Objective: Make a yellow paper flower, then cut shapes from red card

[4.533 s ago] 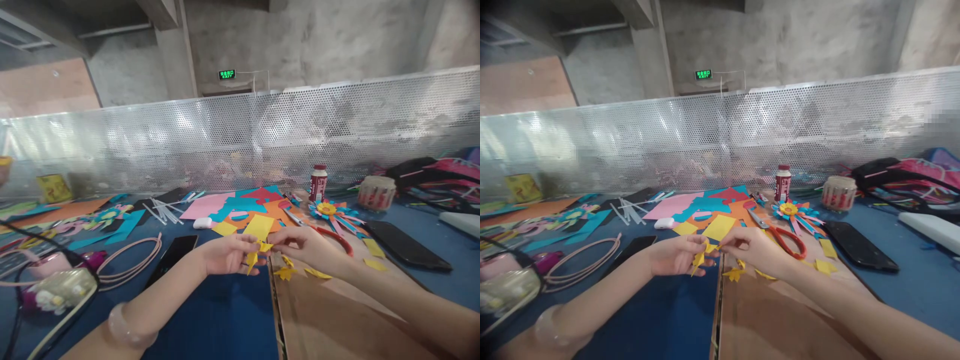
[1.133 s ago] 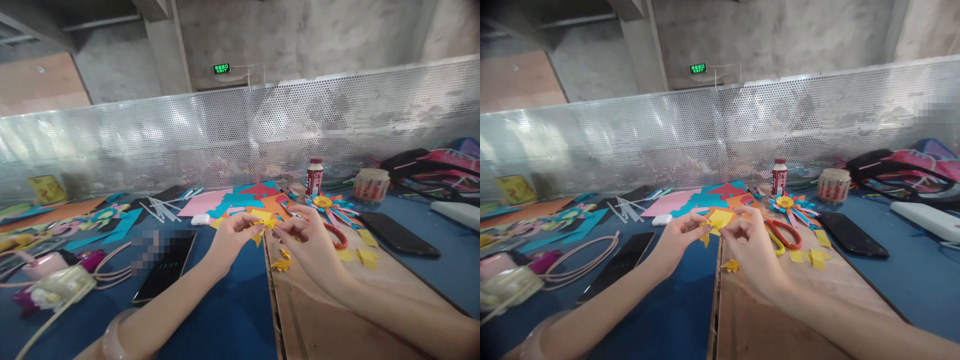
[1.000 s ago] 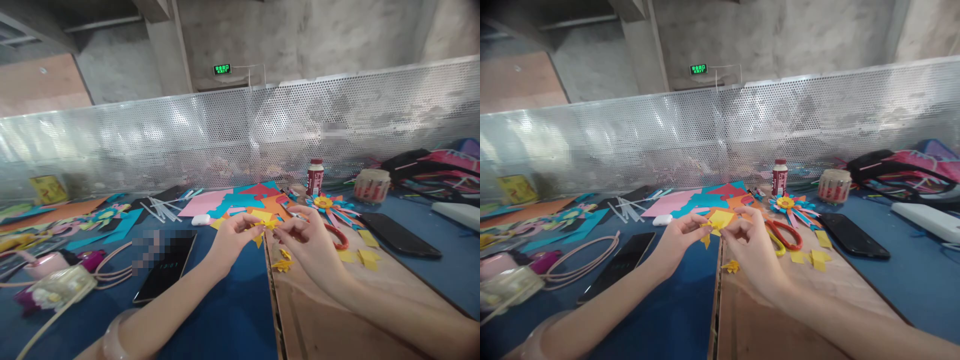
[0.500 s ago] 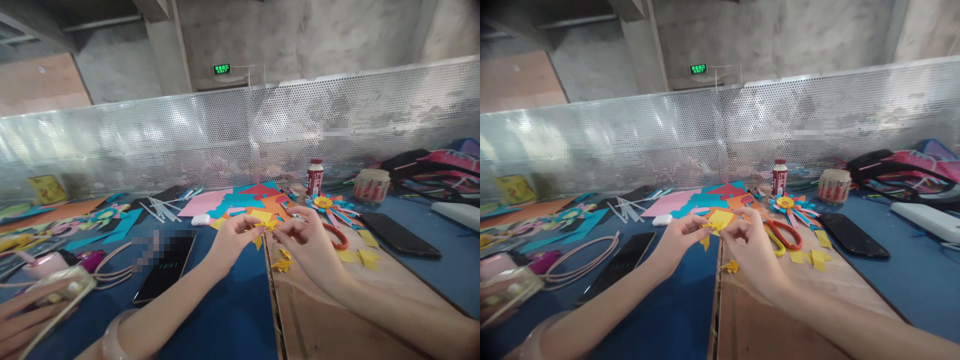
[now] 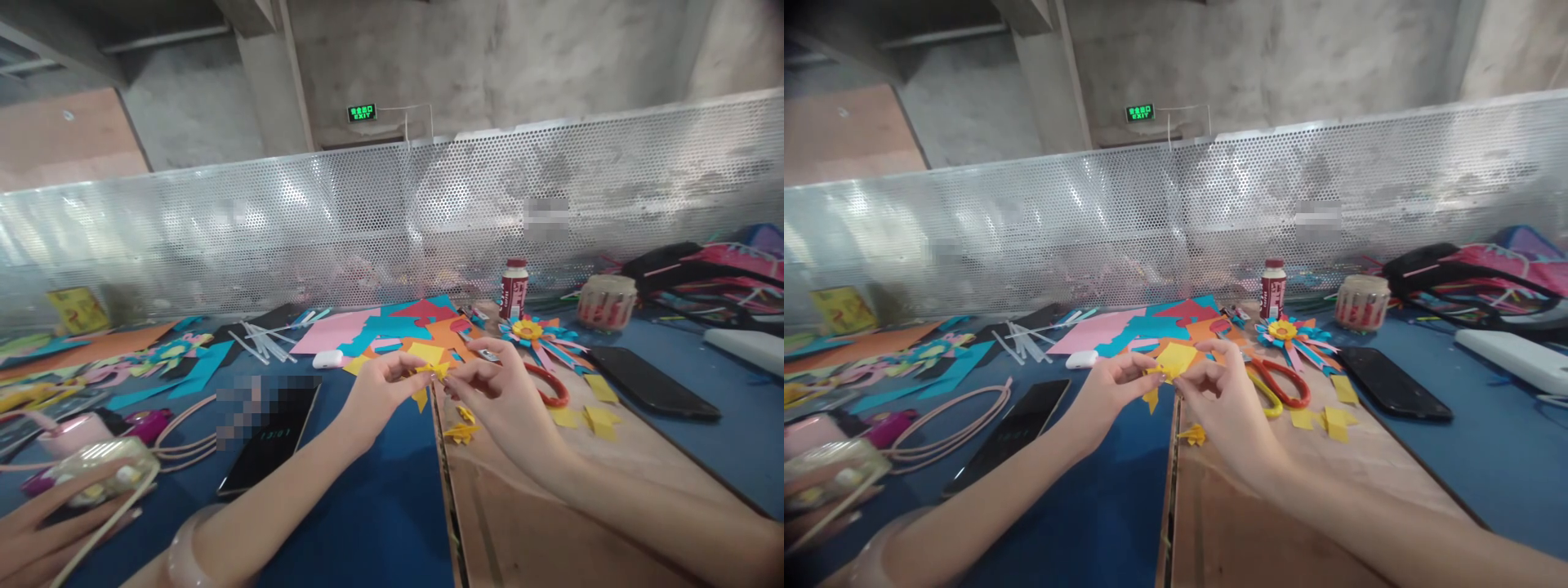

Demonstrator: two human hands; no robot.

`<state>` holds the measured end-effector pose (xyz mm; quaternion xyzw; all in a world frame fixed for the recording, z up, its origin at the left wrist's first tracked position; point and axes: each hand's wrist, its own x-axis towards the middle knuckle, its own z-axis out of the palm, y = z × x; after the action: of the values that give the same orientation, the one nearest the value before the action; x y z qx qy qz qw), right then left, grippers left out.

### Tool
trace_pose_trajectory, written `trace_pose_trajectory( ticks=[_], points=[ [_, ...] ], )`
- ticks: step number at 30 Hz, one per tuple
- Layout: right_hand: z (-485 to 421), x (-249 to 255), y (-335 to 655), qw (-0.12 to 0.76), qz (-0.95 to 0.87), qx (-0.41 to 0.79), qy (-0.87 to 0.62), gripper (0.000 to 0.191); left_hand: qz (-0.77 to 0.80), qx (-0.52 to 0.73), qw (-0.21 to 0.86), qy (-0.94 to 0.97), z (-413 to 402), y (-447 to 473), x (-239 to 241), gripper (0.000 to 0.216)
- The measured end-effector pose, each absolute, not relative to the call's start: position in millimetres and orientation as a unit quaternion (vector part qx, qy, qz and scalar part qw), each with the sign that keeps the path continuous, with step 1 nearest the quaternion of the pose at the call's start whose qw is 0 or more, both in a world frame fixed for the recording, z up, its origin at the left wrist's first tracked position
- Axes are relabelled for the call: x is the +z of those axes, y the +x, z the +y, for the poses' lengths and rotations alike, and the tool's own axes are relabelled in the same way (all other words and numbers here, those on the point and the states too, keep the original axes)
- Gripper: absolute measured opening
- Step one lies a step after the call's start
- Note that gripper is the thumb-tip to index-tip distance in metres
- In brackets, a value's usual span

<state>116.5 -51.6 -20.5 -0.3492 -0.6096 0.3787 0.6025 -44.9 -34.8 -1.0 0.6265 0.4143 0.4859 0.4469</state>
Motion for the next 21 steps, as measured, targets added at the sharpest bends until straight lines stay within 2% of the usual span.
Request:
trace_pose_trajectory(
  ticks=[6, 12, 21],
  points=[
    [-51.6, -19.3, 116.7, 0.571, -0.643, 0.367, -0.355, 0.031, 0.418, 0.501, 0.427, 0.626, -36.1, -43.1, 3.0, 0.016],
    [-53.1, -17.9, 117.0, 0.529, -0.671, 0.302, -0.424, 0.021, 0.423, 0.498, 0.407, 0.638, -36.3, -42.9, 2.8, 0.015],
    [-52.3, -22.0, 117.3, 0.538, -0.671, 0.276, -0.429, 0.013, 0.421, 0.488, 0.393, 0.656, -35.4, -44.1, -2.7, 0.017]
  ],
)
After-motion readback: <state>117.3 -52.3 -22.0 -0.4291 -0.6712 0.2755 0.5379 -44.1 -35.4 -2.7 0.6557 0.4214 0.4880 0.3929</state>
